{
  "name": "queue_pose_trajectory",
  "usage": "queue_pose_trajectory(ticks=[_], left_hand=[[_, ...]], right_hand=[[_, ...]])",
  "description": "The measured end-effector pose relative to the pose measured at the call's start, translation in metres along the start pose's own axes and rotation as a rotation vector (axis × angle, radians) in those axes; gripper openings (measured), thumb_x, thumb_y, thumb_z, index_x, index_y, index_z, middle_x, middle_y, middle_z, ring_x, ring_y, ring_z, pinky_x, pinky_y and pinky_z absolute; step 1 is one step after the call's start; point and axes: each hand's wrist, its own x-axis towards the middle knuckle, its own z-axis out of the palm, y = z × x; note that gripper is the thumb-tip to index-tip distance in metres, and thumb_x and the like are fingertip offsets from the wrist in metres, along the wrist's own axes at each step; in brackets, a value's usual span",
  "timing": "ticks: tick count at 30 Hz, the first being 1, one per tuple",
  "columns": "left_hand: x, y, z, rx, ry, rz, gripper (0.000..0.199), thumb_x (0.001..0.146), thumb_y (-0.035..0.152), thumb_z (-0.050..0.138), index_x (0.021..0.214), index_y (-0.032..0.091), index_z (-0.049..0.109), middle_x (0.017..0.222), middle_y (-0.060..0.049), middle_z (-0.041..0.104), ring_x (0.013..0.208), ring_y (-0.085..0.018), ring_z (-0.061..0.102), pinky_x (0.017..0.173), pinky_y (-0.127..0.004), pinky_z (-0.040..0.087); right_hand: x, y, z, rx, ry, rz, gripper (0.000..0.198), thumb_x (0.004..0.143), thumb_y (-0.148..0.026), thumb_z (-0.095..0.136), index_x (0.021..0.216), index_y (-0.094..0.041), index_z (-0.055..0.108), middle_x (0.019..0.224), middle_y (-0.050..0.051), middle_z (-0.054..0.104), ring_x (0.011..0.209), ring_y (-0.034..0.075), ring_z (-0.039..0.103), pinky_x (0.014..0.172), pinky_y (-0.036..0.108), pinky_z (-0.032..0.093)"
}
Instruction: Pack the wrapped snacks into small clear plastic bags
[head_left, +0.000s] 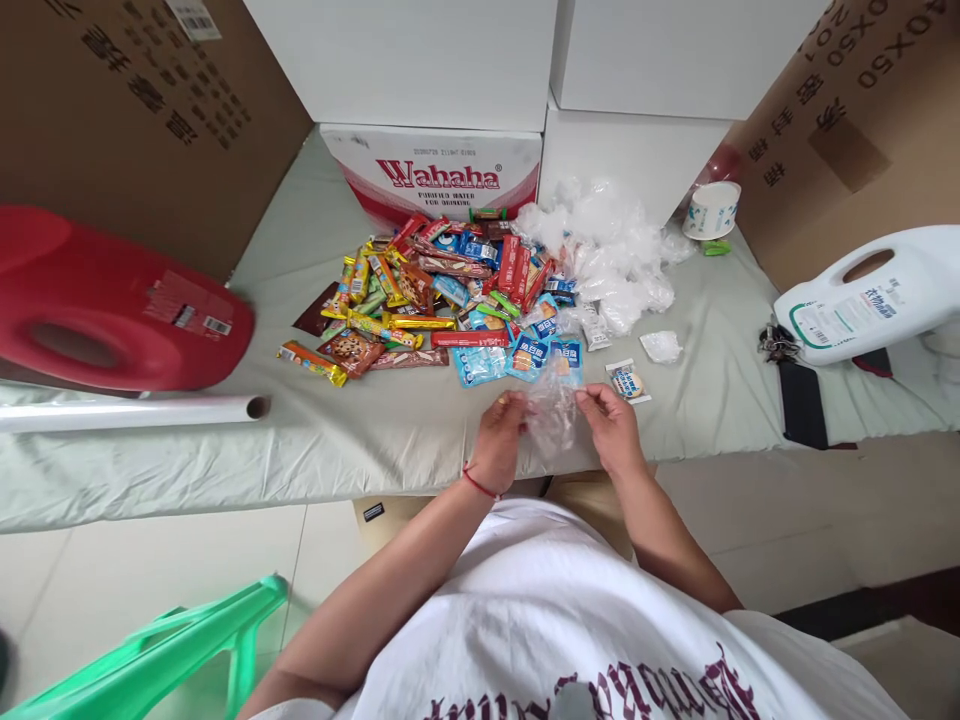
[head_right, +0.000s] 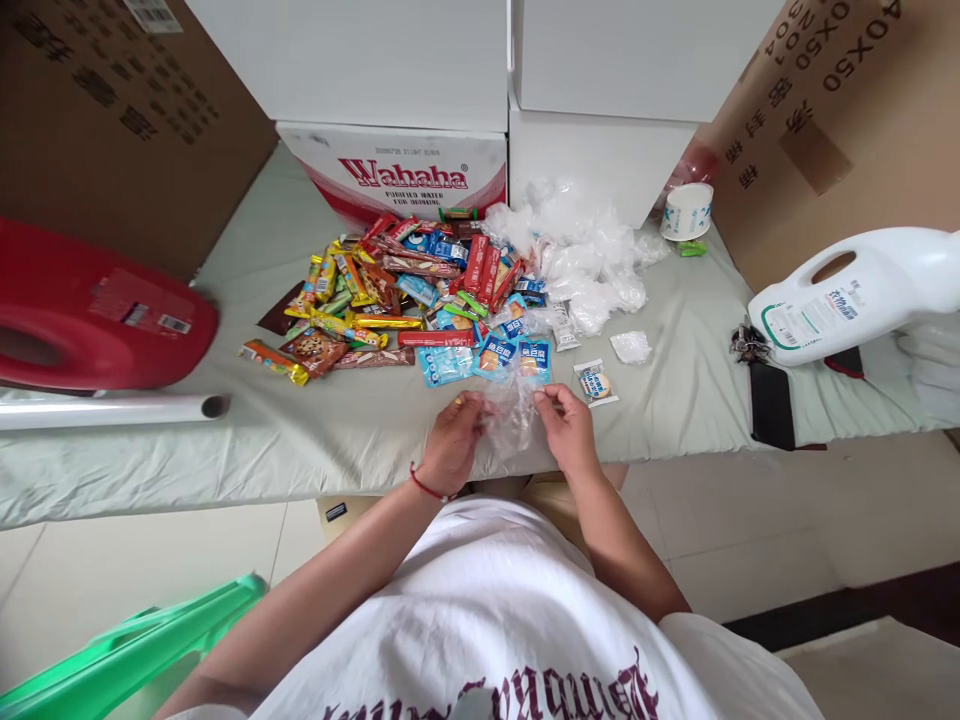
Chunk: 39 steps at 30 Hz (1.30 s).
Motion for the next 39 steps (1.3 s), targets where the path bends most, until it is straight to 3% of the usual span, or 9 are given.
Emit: queue_pose_trajectory(ticks=[7,11,14,19,22,27,32,35,39], left_hand=[[0.015,0.029,-0.06,0.034,0.195,0.055,0.042,0.084,0.058,0.065,0.072,0.025,0.041,0.064,0.005,0.037,0.054,-0.012,0.033,0.054,-0.028,0.031],[0.012,0.037,-0.071,0.137,0.189,0.078,0.043,0.088,0.058,0.061,0.068,0.025,0.044,0.063,0.003,0.037,0.054,-0.014,0.031,0.053,-0.03,0.027],[0.008,0.034,-0.066,0.194,0.192,0.072,0.041,0.091,0.058,0.056,0.067,0.025,0.049,0.063,0.001,0.038,0.055,-0.015,0.032,0.052,-0.031,0.025],[0.007,0.027,-0.055,0.216,0.102,0.052,0.04,0.091,0.064,0.052,0.076,0.027,0.059,0.062,0.0,0.042,0.056,-0.018,0.039,0.056,-0.032,0.029],[0.008,0.028,-0.056,0.212,0.093,0.087,0.039,0.091,0.062,0.054,0.074,0.027,0.058,0.061,0.001,0.041,0.057,-0.018,0.038,0.057,-0.031,0.03],[0.009,0.03,-0.06,0.202,0.099,0.145,0.041,0.088,0.056,0.062,0.065,0.024,0.053,0.057,0.005,0.033,0.055,-0.013,0.028,0.055,-0.029,0.025],[0.013,0.029,-0.059,0.19,0.123,0.152,0.039,0.085,0.055,0.065,0.067,0.02,0.061,0.056,0.005,0.042,0.057,-0.012,0.036,0.057,-0.027,0.029],[0.02,0.029,-0.058,0.172,0.15,0.141,0.033,0.085,0.05,0.063,0.072,0.019,0.068,0.062,0.004,0.055,0.064,-0.014,0.049,0.062,-0.026,0.037],[0.036,0.035,-0.062,0.124,0.287,0.093,0.024,0.084,0.036,0.064,0.067,0.02,0.067,0.06,0.003,0.054,0.063,-0.015,0.05,0.06,-0.026,0.036]], right_hand=[[0.016,0.007,-0.047,0.133,-0.063,0.236,0.043,0.069,-0.058,0.083,0.076,-0.021,0.064,0.072,-0.001,0.059,0.068,0.015,0.053,0.061,0.027,0.045],[0.026,0.004,-0.064,-0.298,0.148,0.025,0.033,0.079,-0.051,0.075,0.085,-0.02,0.067,0.083,0.004,0.062,0.07,0.017,0.052,0.066,0.033,0.046],[0.023,-0.019,-0.047,-0.518,0.277,-0.373,0.024,0.092,-0.041,0.065,0.106,-0.023,0.071,0.108,0.01,0.063,0.089,0.023,0.058,0.081,0.04,0.051],[0.016,-0.046,0.022,-0.647,-0.296,-0.789,0.031,0.096,-0.037,0.07,0.126,-0.032,0.07,0.135,0.009,0.059,0.127,0.031,0.049,0.112,0.05,0.04],[0.023,-0.045,0.051,-0.623,-0.369,-0.795,0.026,0.099,-0.038,0.066,0.122,-0.029,0.072,0.135,0.009,0.058,0.126,0.029,0.048,0.11,0.048,0.041],[0.048,-0.037,0.062,-0.518,-0.357,-0.698,0.048,0.097,-0.049,0.066,0.139,-0.026,0.063,0.139,0.012,0.057,0.128,0.029,0.049,0.111,0.049,0.04],[0.069,-0.039,0.056,-0.423,-0.489,-0.629,0.023,0.1,-0.042,0.062,0.097,-0.025,0.077,0.105,0.008,0.07,0.109,0.025,0.057,0.103,0.046,0.04],[0.067,-0.051,0.053,-0.404,-0.51,-0.663,0.03,0.103,-0.047,0.056,0.096,-0.024,0.074,0.103,0.007,0.069,0.105,0.024,0.059,0.098,0.042,0.043],[0.047,-0.073,0.055,-0.538,-0.455,-0.837,0.031,0.108,-0.04,0.044,0.1,-0.023,0.069,0.105,0.009,0.067,0.103,0.024,0.058,0.091,0.039,0.045]])
